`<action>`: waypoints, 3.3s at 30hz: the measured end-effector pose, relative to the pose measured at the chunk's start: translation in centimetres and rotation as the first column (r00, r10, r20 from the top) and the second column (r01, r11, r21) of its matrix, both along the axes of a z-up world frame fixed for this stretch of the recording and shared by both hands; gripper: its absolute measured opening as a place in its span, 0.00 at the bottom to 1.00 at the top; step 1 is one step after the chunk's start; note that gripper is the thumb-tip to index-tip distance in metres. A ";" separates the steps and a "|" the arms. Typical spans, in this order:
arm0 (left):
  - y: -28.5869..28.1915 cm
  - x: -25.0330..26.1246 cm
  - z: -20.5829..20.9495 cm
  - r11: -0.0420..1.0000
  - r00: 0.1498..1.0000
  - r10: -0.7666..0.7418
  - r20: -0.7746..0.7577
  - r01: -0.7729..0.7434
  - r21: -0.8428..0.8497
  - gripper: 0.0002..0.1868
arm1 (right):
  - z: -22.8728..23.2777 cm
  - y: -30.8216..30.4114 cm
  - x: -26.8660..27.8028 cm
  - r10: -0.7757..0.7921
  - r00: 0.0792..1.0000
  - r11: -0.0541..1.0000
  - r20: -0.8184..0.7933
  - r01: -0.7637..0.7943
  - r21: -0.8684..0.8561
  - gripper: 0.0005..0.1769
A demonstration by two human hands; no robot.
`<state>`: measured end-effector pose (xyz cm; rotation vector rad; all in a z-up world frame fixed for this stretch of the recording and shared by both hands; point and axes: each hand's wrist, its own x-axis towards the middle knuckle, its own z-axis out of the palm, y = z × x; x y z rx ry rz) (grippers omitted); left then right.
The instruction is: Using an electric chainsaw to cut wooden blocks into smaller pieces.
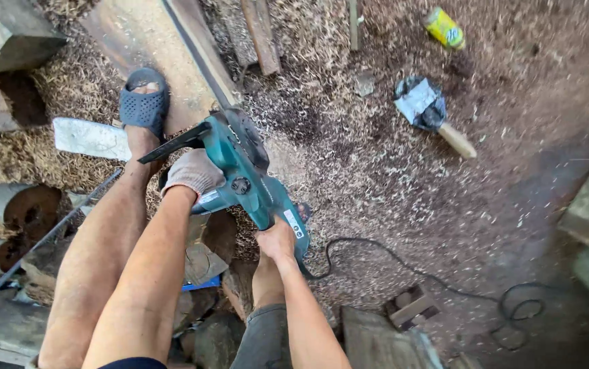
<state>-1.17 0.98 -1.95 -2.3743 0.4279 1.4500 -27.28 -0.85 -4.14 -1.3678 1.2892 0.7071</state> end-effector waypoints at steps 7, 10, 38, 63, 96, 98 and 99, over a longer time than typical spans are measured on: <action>1.9 -1.9 0.2 1.000 0.999 -0.027 0.032 0.027 0.006 0.18 | -3.5 6.7 -2.2 -0.053 0.985 0.991 0.165 0.071 -0.110 0.23; 2.6 -2.4 -0.7 0.998 0.998 -0.058 0.024 0.058 -0.001 0.20 | -4.1 7.7 -2.5 -0.103 0.989 0.993 0.107 0.110 -0.053 0.22; 5.6 -2.5 -4.7 0.995 0.997 -0.068 0.043 0.071 -0.071 0.35 | -10.5 8.2 -2.5 -0.113 0.984 0.994 0.135 0.112 0.018 0.21; 1.9 1.2 -1.5 0.984 0.969 -0.055 -0.239 0.093 0.150 0.26 | -1.0 5.9 0.2 -0.101 0.991 0.990 -0.090 0.109 0.089 0.27; 0.9 2.2 0.3 0.992 0.965 -0.029 -0.261 0.060 0.114 0.23 | 2.3 4.3 1.7 -0.046 0.984 0.985 -0.173 0.073 0.156 0.29; 1.2 2.2 0.0 0.993 0.964 -0.026 -0.264 0.056 0.106 0.23 | 2.4 4.3 1.8 -0.050 0.982 0.984 -0.184 0.080 0.157 0.28; 1.1 2.3 -0.1 0.993 0.964 -0.027 -0.266 0.056 0.103 0.23 | 2.4 4.3 1.8 -0.051 0.981 0.985 -0.185 0.080 0.154 0.28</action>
